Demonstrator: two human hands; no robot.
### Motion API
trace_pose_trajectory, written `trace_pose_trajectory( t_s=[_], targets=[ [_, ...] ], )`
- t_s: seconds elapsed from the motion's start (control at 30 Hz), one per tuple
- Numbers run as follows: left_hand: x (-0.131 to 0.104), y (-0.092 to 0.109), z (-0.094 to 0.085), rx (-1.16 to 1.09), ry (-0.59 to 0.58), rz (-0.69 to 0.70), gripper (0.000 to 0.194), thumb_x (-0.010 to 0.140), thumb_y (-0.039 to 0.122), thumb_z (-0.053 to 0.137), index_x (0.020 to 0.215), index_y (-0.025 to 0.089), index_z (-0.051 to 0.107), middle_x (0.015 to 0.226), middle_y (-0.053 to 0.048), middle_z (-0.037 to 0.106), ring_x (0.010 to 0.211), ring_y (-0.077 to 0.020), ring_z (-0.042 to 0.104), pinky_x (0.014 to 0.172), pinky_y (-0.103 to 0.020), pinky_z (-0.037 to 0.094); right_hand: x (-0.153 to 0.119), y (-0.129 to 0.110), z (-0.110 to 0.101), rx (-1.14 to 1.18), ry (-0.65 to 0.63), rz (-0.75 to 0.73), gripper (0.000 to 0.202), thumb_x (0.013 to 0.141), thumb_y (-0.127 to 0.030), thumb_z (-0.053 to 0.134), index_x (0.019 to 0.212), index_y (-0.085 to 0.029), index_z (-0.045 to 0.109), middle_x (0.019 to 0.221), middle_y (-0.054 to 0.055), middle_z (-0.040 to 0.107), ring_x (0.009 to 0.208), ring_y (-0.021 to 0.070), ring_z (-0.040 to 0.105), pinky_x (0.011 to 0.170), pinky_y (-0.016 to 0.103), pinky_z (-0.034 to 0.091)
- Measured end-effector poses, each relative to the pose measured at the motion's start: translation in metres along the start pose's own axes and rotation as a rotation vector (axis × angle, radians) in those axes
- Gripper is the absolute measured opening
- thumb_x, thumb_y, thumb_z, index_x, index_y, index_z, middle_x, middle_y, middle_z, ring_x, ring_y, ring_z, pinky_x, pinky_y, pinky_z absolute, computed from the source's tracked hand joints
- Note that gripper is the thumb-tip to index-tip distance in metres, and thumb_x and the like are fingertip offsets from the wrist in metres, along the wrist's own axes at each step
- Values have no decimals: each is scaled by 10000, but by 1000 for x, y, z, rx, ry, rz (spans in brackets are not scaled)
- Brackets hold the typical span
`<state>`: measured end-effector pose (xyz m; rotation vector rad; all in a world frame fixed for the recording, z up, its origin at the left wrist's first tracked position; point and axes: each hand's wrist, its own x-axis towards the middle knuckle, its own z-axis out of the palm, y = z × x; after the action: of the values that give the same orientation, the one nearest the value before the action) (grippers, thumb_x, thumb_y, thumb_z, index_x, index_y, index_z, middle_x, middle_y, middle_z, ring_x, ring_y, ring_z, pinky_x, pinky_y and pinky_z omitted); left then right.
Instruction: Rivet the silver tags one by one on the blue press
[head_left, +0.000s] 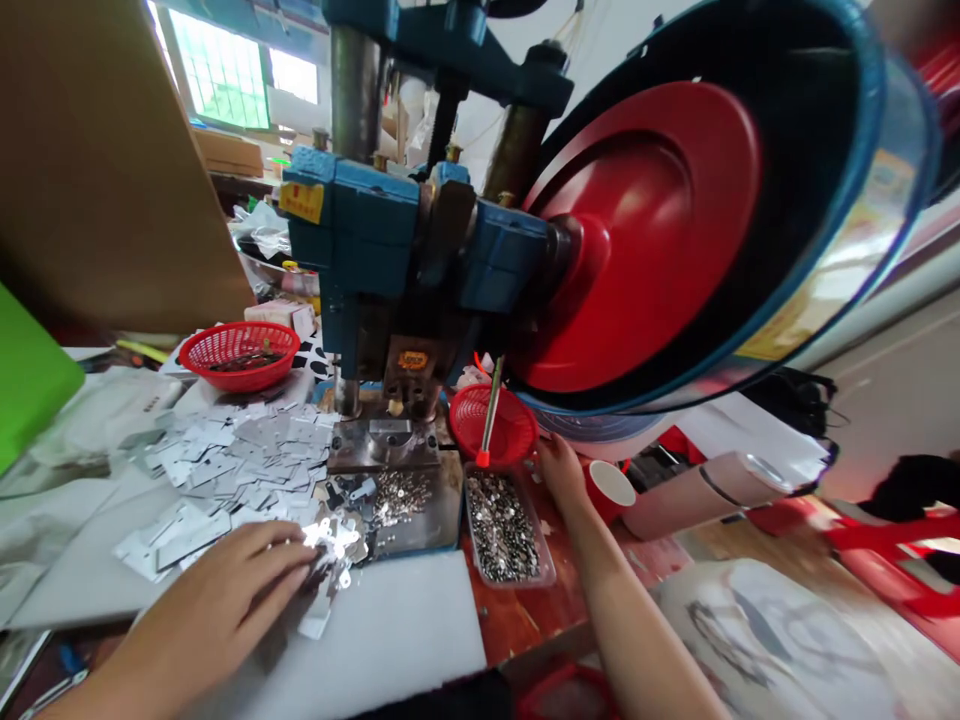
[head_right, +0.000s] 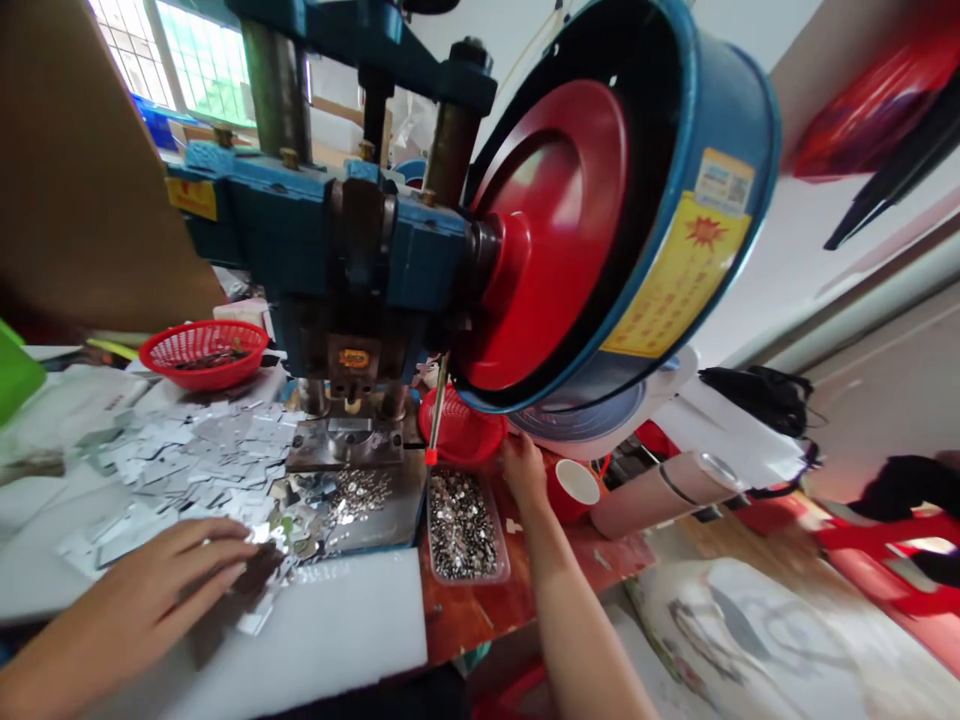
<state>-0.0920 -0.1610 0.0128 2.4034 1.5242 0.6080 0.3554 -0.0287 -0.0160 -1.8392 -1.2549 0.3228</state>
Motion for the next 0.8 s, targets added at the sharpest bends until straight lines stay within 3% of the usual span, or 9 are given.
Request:
trace_pose_trajectory(
  t_s=[0.13,0.27,0.37,0.57,0.7,0.8],
  targets=[
    [46,-11,-8,-20,-111,-56,290,868,413,439,942,300,696,990,-34,665,924,-219,607,850,-389,481,-42,-24,-4,-59,-75,-171,429,824,-413,444,1070,-122,642,1066,142,646,978,248,583,874,376,433],
    [87,-4,10,-76,-167,-105,281,848,392,447,947,289,689,971,-48,670,934,-243,596,857,-389,444,-95,-57,6,-74,-252,-398,294,880,-336,448,998,-186,673,1003,95,675,978,232,584,900,374,427],
    [103,7,25,-83,-233,-137,260,823,376,475,981,320,675,965,-46,682,933,-259,600,819,-377,435,-117,-72,15,-69,-381,-460,252,890,-279,470,1023,-208,672,1012,78,680,977,218,589,885,366,441],
    [108,7,35,-115,-229,-122,168,787,334,517,862,278,657,901,-32,652,840,-227,597,738,-338,424,-110,-83,26,-174,-469,-511,237,901,-212,469,1009,-202,679,995,57,691,948,205,593,873,343,439],
    [106,5,39,-163,-218,-142,119,772,304,525,795,246,627,855,-22,648,807,-209,603,720,-323,433,-94,-91,46,-246,-477,-569,226,900,-185,481,997,-201,684,990,42,693,937,185,598,874,295,434],
    [102,5,42,-218,-168,-177,208,806,325,492,948,263,631,871,-7,674,814,-204,624,725,-317,459,-86,-98,63,-332,-447,-628,238,910,-212,476,1041,-208,675,984,49,672,922,179,591,871,283,430]
  ],
)
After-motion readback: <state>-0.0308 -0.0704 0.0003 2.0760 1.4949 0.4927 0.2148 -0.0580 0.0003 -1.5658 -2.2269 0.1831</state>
